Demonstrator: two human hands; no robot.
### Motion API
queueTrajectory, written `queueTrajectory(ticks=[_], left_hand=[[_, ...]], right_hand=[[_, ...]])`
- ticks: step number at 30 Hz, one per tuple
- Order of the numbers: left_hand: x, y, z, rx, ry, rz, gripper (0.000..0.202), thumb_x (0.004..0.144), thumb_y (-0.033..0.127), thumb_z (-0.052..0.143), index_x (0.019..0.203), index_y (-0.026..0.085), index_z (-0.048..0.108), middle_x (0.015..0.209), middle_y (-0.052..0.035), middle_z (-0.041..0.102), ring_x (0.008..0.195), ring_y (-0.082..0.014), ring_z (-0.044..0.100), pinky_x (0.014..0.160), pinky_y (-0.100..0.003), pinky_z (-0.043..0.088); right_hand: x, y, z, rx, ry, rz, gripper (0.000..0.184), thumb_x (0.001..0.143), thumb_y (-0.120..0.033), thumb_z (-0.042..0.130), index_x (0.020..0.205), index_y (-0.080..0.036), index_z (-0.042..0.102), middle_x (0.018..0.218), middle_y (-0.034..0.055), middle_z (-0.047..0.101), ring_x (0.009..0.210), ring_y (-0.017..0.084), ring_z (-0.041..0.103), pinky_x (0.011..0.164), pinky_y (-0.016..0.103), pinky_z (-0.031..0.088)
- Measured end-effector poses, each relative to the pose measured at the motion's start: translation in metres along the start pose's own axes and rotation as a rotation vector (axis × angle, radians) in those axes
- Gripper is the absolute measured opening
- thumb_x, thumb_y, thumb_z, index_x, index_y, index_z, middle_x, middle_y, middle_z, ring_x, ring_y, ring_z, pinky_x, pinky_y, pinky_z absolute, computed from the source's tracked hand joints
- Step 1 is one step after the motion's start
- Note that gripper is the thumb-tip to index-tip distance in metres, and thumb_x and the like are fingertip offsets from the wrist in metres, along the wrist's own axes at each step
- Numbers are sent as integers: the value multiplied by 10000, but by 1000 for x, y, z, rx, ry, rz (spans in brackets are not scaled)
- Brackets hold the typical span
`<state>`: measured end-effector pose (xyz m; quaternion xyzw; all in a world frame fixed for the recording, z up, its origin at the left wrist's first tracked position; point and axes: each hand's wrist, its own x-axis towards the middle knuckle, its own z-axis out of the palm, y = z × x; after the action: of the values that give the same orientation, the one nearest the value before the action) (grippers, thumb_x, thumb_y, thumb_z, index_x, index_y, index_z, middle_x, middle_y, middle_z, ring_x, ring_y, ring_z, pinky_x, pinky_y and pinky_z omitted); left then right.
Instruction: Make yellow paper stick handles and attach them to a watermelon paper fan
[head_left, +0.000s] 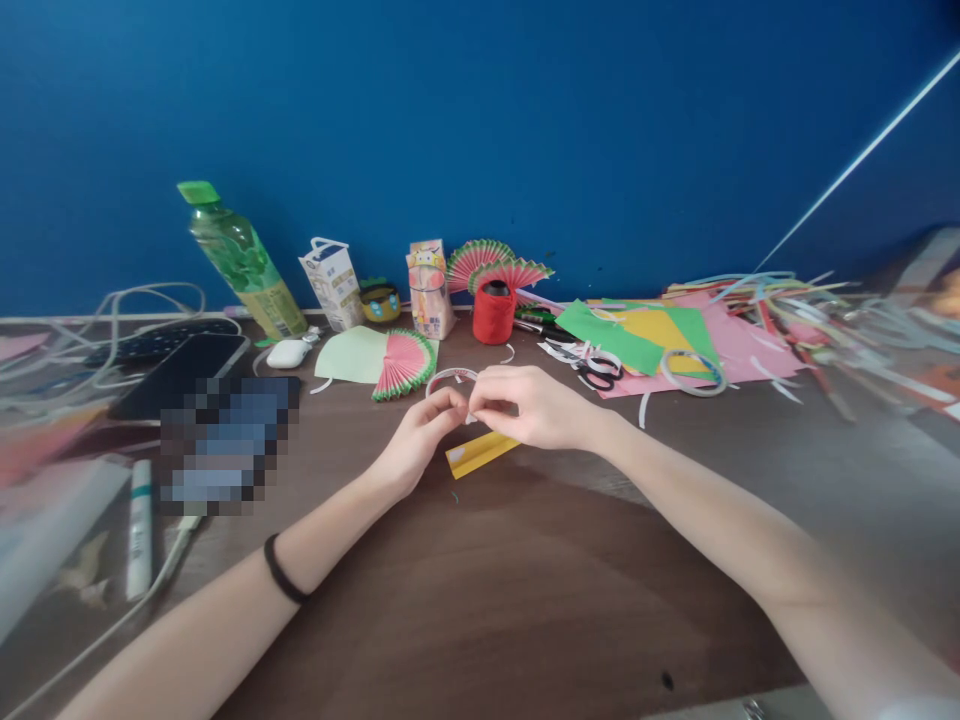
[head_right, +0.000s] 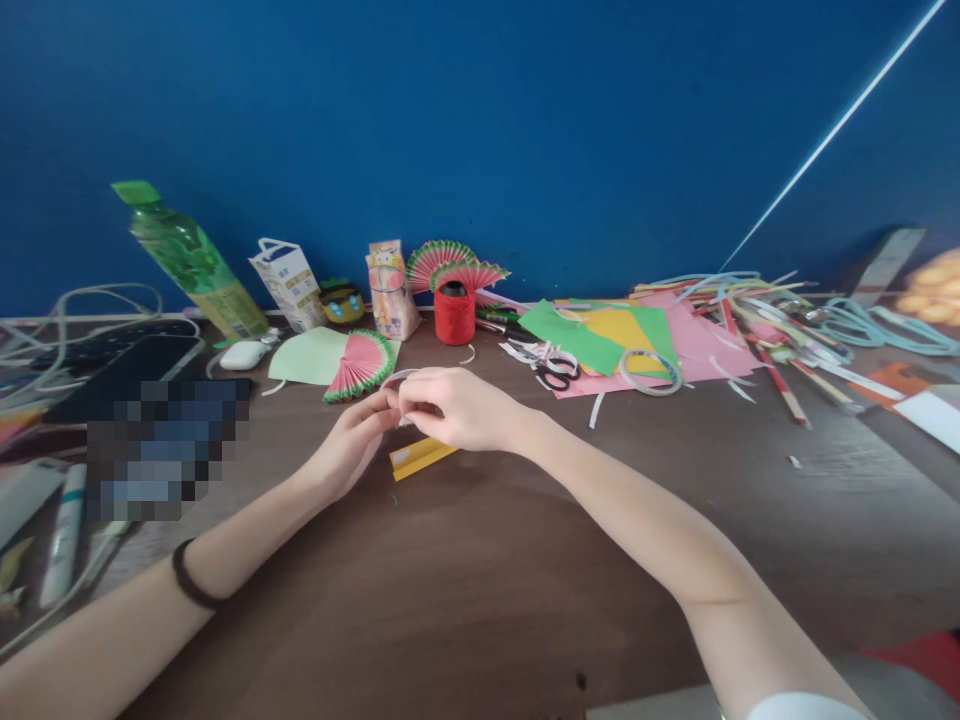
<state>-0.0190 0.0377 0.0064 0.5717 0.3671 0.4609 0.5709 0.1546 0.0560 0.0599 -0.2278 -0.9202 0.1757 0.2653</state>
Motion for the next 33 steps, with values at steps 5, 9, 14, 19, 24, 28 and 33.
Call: queueTrajectory(ticks=[5, 9, 14, 19, 24, 28, 33], left_hand=[[4, -5, -8, 58, 64, 22, 117, 748, 238, 534, 652, 175, 509, 675, 21, 450, 701, -127, 402, 692, -249, 328], [6, -5, -11, 147, 102, 35, 140, 751, 291, 542, 668, 180, 527, 686, 16, 489, 705, -134, 438, 703, -259, 353], [0, -2, -7, 421, 108, 39, 148, 777, 324, 477, 787, 187, 535, 764, -2, 551, 750, -158, 503, 725, -289, 384], [-8, -5, 0, 806, 41, 113, 221, 729, 219, 500, 949, 211, 477, 794, -7, 567, 764, -169, 533, 713, -300, 398], [-9, -8, 4, 903, -23, 80, 292, 717, 245, 566, 992, 217, 472, 693, 19, 548, 671, -167, 513, 643, -289, 385], [-9, -6, 4, 805, 13, -7, 290, 743, 188, 528, 1023, 215, 455, 672, 42, 537, 619, -135, 511, 623, -269, 392], [-8, -7, 3, 597, 165, 1, 303, 791, 209, 491, 1088, 221, 430, 703, 50, 494, 588, -96, 513, 585, -239, 437]], right_hand=[[-1, -4, -7, 94, 31, 30, 92, 794, -101, 519, 744, -157, 573, 732, 0, 578, 641, 93, 472, 599, 224, 363], [-2, -4, -14, 170, 28, 166, 62, 788, -144, 538, 760, -161, 590, 704, -8, 588, 643, 98, 503, 610, 227, 385], [-2, 9, -17, 213, -164, 397, 92, 785, -195, 530, 794, -165, 617, 734, 4, 633, 670, 114, 558, 639, 241, 409], [-3, 21, -15, 175, -395, 483, 123, 747, -152, 527, 801, -176, 636, 817, 17, 677, 718, 134, 598, 636, 241, 418], [-4, 24, -14, 197, -426, 497, 121, 738, -144, 529, 795, -180, 630, 819, 16, 684, 734, 142, 616, 651, 252, 436], [-3, 23, -10, 276, -279, 504, 113, 745, -154, 546, 832, -166, 616, 823, 27, 666, 758, 137, 610, 690, 260, 450], [-1, 19, -4, 291, -8, 457, 85, 776, -225, 547, 822, -166, 588, 815, 14, 633, 756, 127, 586, 696, 265, 441]])
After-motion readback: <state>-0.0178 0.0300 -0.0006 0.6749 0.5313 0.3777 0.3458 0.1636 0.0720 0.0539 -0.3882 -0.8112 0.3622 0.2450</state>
